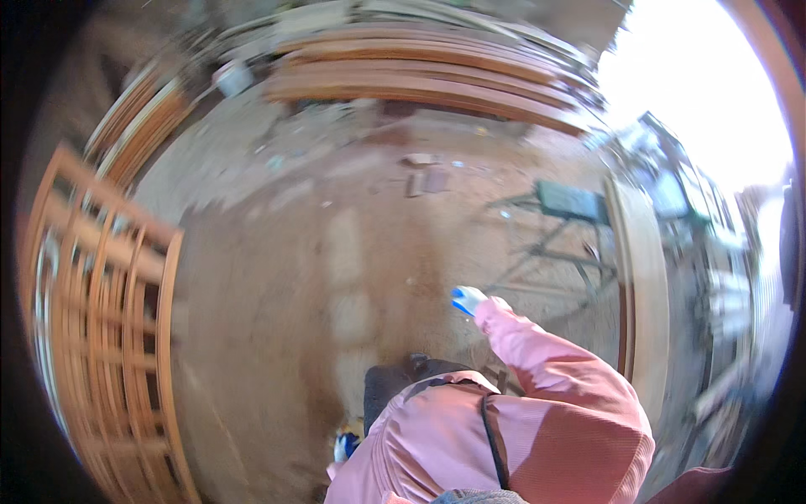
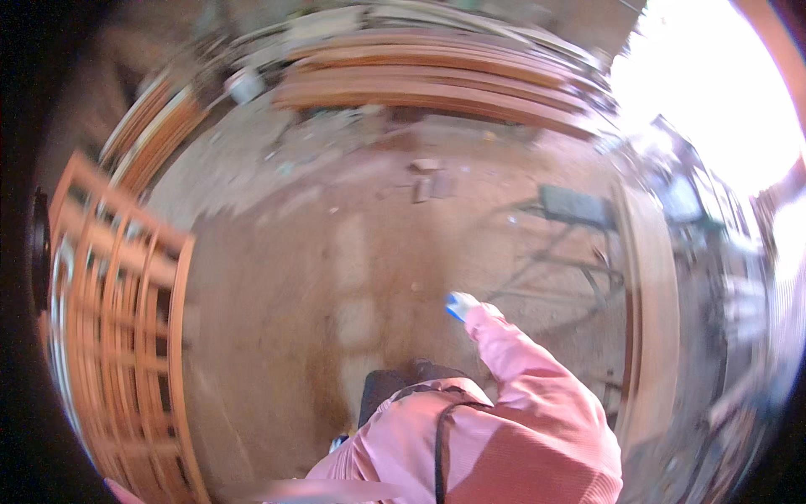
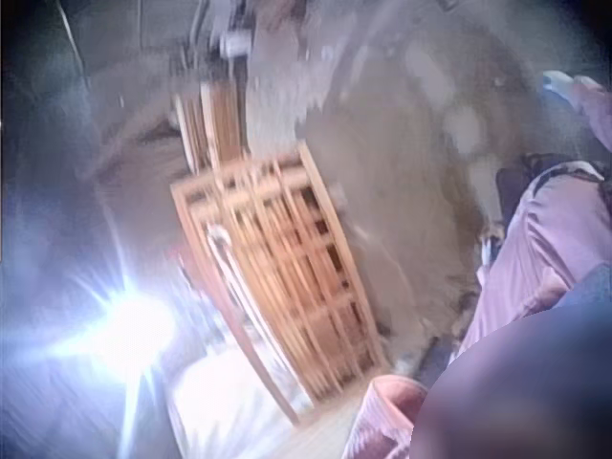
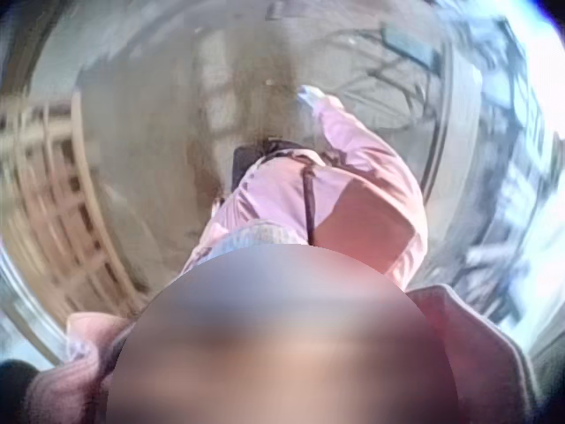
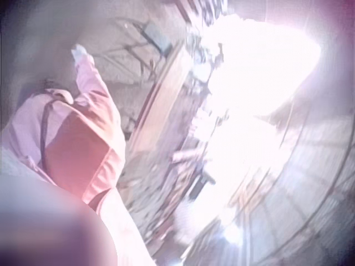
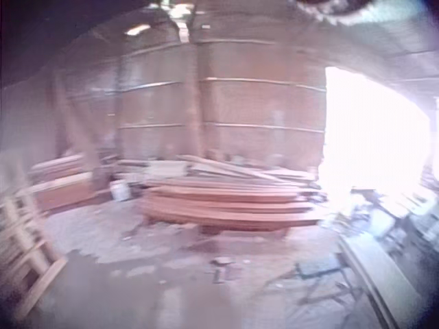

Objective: The person applies wood stain to large wooden planks using a brush and container. They dip the brush into the container, spread the stain across the plank surface, and reposition the planks to continue coverage.

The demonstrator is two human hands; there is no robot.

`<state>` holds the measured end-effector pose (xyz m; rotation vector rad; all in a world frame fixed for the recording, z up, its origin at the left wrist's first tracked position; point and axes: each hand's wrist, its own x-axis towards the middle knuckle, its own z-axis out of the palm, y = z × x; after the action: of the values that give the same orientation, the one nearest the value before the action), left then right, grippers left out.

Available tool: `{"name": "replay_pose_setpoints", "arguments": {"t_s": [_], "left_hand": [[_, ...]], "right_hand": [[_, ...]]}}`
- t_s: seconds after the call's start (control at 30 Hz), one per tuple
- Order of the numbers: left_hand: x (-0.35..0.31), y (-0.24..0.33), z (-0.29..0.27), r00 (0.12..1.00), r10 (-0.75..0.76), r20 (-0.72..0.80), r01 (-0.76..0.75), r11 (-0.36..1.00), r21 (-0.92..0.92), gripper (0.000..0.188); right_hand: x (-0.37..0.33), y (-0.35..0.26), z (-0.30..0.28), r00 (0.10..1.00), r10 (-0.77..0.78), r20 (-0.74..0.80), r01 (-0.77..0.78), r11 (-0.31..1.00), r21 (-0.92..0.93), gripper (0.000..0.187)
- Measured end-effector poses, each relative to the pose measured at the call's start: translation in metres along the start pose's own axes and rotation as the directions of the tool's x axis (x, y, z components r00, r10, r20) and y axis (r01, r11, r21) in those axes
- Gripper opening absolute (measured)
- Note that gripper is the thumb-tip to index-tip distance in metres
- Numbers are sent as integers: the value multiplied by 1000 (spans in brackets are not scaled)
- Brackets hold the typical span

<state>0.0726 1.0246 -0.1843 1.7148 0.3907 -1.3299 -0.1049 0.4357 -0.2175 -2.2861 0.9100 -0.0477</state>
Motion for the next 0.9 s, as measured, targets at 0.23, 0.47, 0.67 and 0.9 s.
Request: {"name": "replay_pose_setpoints", "arguments": {"t_s": [0.23, 0.47, 0.67, 0.9], "left_hand": [[125, 220, -47, 979, 89, 182, -185, 764, 618, 16], [259, 510, -82, 906, 217, 364, -422, 380, 823, 17], [357, 703, 18, 204, -70, 977, -824, -551, 132, 21], [383, 654, 291, 348, -470, 811, -917, -353, 189, 13]], "right_hand": [[13, -54, -35, 864, 503, 22, -487, 825, 286, 45], [-121, -68, 78, 156, 987, 29, -872, 123, 475, 36], [-162, -169, 203, -86, 979, 184, -764, -184, 618, 36], [-62, -249, 316, -272, 936, 223, -410, -322, 854, 32]]}}
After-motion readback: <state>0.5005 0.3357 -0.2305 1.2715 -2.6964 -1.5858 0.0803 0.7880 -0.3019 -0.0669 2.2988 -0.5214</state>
